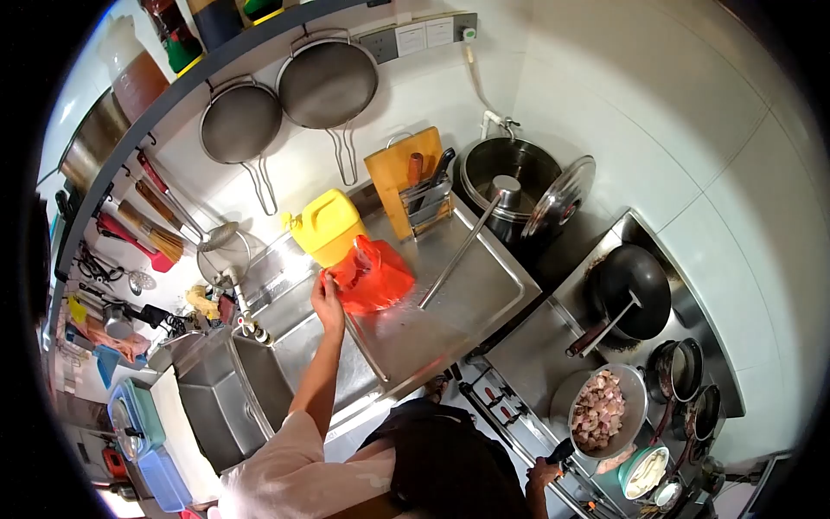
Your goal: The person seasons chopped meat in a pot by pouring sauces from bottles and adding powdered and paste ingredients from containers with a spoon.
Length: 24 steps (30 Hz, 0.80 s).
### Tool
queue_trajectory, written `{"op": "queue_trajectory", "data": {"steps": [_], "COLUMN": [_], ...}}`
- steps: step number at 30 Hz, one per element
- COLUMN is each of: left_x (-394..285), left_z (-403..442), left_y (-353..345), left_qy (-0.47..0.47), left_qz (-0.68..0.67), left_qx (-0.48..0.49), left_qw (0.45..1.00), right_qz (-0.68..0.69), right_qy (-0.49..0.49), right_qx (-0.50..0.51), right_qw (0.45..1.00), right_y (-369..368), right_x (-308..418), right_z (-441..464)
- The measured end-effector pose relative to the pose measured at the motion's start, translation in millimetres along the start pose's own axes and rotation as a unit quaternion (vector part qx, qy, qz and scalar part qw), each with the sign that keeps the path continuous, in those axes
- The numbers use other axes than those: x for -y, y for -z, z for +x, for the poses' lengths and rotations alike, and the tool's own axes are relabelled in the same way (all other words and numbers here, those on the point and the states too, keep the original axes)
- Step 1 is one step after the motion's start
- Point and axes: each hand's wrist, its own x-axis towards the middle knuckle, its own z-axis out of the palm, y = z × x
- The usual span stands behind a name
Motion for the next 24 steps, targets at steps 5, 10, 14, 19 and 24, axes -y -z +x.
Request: {"op": "queue_trajectory", "data": {"steps": [5, 10, 14, 19, 24], "left_x": [-16.8, -11.0, 11.1, 19.5, 37.3], "left_z": [-38.1, -70.0, -91.7, -106.0, -98.5], "left_y": [13.9, 22.1, 33.1, 59.4, 62.3], "left_qy": [0.024, 0.036, 0.017, 0.107, 0.008], "left_qz": [-0.026, -0.058, -0.091, -0.073, -0.035], "left_qx": [0.014, 0.006, -0.034, -0.017, -0.051], "left_qw": [0.999, 0.998, 0.995, 0.991, 0.998], "right_qz": [-0.017, 0.012, 0.061, 0.062, 0.026], "right_qy": [-0.043, -0.044, -0.046, -0.031, -0.027], "right_qx": [-0.019, -0.009, 0.013, 0.019, -0.003], "right_qw": [0.999, 0.999, 0.997, 0.997, 0.999], "right_y": [1.8, -5.3, -2.5, -5.6, -2.3], "right_x": [15.2, -2.6, -7.0, -25.2, -10.8], "right_z": [-6.4, 4.4, 6.3, 19.9, 10.4]}}
